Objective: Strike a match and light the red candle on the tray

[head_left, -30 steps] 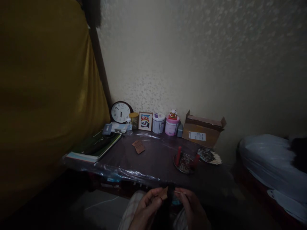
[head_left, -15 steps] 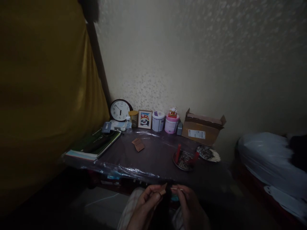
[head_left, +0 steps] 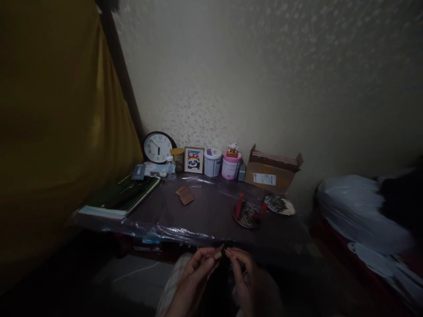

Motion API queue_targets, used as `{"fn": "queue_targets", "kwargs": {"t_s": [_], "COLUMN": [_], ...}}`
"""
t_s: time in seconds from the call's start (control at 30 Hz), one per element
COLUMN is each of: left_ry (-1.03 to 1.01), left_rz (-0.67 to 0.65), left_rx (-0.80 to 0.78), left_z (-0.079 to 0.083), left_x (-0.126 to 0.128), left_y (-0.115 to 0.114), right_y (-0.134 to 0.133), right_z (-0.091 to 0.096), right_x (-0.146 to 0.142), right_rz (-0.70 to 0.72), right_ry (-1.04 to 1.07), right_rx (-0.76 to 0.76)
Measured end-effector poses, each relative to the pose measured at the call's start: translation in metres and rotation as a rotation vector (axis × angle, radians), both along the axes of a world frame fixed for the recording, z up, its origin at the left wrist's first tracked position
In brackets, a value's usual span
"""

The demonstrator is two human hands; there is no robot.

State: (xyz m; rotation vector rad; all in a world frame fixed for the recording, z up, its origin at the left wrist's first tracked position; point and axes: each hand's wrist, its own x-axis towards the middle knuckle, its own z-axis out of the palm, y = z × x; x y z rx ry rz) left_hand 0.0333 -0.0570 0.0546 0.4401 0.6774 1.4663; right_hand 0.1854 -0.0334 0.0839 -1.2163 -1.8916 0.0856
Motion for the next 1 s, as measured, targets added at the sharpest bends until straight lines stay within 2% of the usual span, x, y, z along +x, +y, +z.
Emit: {"fn": "queue_targets", "kwargs": {"t_s": [0.1, 0.27, 0.57, 1.0], "left_ry": [-0.015, 0.001, -0.02, 0.035], "left_rz": [-0.009, -0.023, -0.024, -0.014], "left_rx": [-0.014, 0.037, 0.026, 0.015], "left_z": [-0.003, -0.001, 0.001, -0.001], "left_x": [-0.001, -0.002, -0.002, -0.002], "left_y": [-0.001, 0.0, -0.001, 0.001], "right_y": [0.001, 0.002, 0.0, -0.002], "right_z": [-0.006, -0.011, 0.002, 0.005], "right_x": [0.002, 0.003, -0.001, 0.0], "right_rz": [0.041, 0.049, 0.071, 0.048], "right_ry": [-0.109, -0.13, -0.117, -0.054], "right_rx": [-0.036, -0.017, 0.004, 0.032]}}
